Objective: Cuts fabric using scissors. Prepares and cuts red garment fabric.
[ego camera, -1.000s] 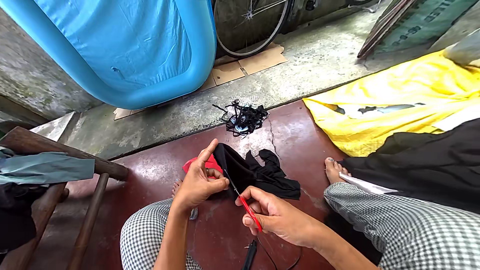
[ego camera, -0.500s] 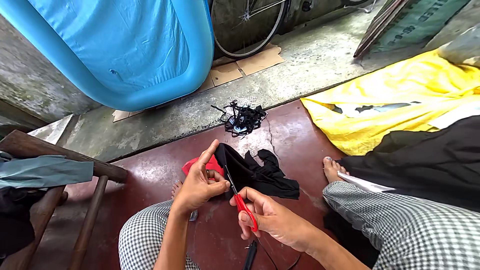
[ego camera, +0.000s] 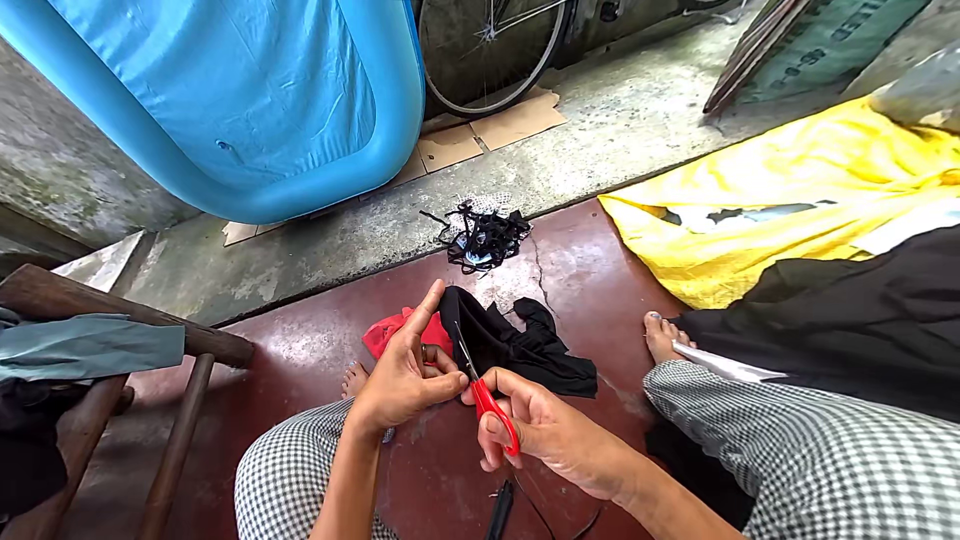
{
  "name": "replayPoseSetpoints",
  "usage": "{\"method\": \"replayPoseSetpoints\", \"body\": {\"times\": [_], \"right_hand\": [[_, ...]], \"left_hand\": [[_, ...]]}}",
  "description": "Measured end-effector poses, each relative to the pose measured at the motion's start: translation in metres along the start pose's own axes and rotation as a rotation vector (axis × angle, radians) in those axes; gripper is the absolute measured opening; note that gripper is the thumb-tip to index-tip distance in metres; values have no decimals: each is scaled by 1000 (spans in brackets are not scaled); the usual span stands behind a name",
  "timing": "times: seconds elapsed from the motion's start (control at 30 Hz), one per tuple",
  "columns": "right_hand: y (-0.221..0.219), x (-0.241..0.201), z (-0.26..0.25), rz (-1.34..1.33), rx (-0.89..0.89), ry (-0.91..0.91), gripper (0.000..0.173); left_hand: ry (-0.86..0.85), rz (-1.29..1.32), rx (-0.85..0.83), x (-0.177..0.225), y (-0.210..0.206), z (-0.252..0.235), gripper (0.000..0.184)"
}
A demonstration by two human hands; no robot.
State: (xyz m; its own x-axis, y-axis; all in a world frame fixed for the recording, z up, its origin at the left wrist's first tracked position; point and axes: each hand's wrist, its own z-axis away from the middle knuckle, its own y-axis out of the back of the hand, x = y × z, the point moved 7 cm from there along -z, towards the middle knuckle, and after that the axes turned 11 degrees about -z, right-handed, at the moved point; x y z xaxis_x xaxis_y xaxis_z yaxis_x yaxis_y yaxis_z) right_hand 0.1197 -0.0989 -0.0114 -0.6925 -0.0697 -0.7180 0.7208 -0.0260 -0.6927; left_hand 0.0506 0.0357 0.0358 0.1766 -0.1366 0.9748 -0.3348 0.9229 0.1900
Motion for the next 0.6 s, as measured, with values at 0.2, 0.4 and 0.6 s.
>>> {"method": "replayPoseSetpoints", "body": {"times": [0.2,0.4,0.6], "right_hand": [[6,-1,0,55,30,-6,36],[12,-2,-1,75,105,-21,41],[14,-6,-5,95,80,-2,44]], "left_hand": [[-7,-32,-44,-5,-3,-2,120],[33,-84,-15,-11,-2,-2,122],[-10,-28,-56,-11,-9,-4,128]]}}
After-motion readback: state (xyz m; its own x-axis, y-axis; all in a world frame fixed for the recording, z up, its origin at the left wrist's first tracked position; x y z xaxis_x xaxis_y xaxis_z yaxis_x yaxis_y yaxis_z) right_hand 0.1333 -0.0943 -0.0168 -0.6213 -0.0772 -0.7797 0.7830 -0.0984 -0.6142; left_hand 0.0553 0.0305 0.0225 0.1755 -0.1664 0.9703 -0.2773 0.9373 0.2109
